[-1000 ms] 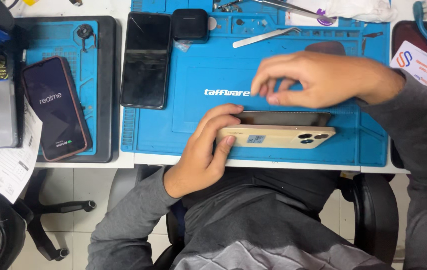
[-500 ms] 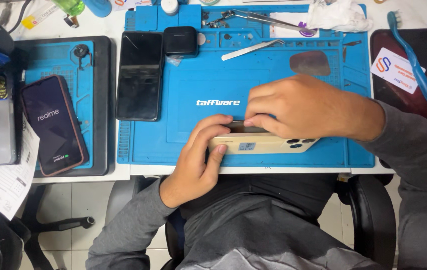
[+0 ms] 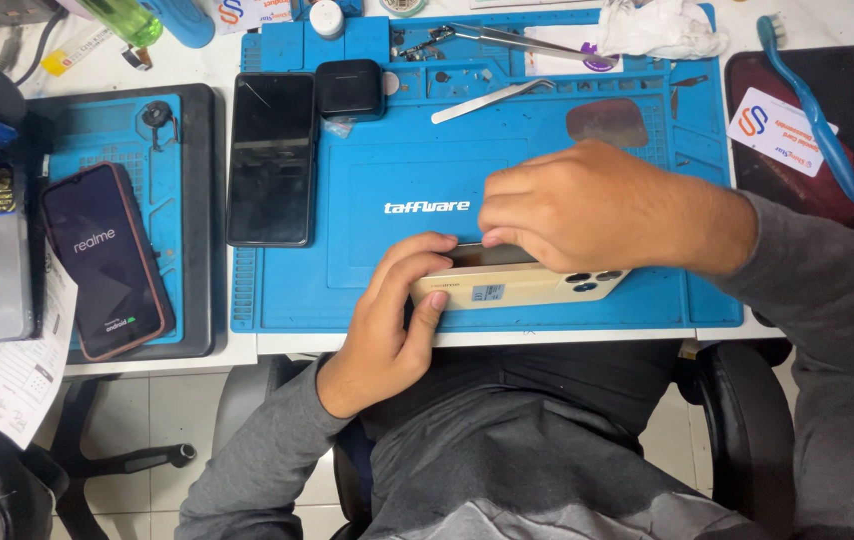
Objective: The person pries open the back cover of a smartphone on a blue repair mat, working around the edges with their fingers to separate the cover from the frame, then lifts and rotates the phone to continue loosening the cover along its sides.
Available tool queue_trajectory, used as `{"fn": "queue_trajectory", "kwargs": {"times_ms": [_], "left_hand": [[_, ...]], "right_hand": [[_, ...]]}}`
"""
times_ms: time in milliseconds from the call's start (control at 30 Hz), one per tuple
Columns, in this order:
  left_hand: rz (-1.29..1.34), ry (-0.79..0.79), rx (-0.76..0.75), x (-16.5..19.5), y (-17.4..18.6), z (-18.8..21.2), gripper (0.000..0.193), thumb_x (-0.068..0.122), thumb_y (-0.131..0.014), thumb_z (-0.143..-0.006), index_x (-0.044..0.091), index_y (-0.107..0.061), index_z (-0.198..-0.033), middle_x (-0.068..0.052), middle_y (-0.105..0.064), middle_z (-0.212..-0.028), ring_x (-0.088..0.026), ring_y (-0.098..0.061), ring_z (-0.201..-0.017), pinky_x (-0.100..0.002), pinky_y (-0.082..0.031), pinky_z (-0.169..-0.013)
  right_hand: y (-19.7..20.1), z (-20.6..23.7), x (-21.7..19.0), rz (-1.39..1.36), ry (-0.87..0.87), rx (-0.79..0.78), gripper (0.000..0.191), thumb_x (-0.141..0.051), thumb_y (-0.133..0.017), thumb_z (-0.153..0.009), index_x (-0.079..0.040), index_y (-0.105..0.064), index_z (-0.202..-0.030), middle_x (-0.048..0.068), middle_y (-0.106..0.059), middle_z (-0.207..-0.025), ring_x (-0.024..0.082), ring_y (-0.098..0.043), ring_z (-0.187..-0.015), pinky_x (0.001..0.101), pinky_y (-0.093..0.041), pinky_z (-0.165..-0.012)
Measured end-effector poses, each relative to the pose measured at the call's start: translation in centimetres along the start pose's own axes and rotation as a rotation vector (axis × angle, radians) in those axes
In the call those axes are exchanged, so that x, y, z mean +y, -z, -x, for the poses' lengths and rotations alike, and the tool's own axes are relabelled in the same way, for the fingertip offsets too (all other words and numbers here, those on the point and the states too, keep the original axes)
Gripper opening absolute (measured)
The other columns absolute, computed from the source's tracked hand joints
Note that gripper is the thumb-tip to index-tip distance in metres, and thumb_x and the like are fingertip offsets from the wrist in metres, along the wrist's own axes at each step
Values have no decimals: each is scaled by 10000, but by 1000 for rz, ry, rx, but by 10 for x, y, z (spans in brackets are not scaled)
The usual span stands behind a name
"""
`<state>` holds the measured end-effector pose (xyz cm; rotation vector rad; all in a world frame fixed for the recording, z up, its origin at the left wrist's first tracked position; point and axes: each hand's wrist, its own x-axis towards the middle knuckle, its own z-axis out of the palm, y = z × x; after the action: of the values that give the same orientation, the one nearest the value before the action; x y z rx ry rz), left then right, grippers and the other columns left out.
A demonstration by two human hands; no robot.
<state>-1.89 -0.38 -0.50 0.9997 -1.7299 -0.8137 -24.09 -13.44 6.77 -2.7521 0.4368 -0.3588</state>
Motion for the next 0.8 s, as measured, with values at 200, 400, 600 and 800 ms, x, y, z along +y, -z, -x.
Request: {"fn": "queue_trajectory", "kwargs": {"times_ms": [200, 400, 600, 800], "left_hand": [[23, 32, -21, 4, 2, 2, 226, 12, -550, -1056, -17, -546, -1280, -202, -578, -1409, -332, -610, -1316, -389, -490, -1123], [43, 66, -53, 11, 5, 10, 216, -2, -556, -1055, -15, -551, -1271, -206, -563, -1427, -339, -606, -1339, -387, -496, -1129], [36, 64, -52, 16, 6, 11, 224, -13, -564, -1053, -18, -546, -1276, -206, -562, -1425, -342, -598, -1358, -395, -485, -1156], [48, 76, -53, 17, 6, 14, 221, 3, -562, -1065, -21, -541, -1284, -208, -557, -1435, -341, -599, -1362, -393, -492, -1159]], "right_hand": [[3, 1, 12, -188, -112, -173, 164, -197, -632, -940, -53, -704, -910, 80, -690, -850, 287, -690, -740, 399, -549, -635], [1, 3, 25, -354, -131, -269, 183, -199, -596, -937, -37, -679, -940, 77, -708, -847, 229, -698, -724, 350, -550, -630], [4, 16, 33, -692, -127, -272, 191, -202, -508, -1031, -56, -631, -1014, 29, -692, -1000, 145, -677, -790, 272, -544, -659], [8, 24, 40, -243, -488, -579, 302, -344, -506, -1044, -179, -753, -987, -13, -719, -877, 141, -680, -797, 256, -569, -713]]}}
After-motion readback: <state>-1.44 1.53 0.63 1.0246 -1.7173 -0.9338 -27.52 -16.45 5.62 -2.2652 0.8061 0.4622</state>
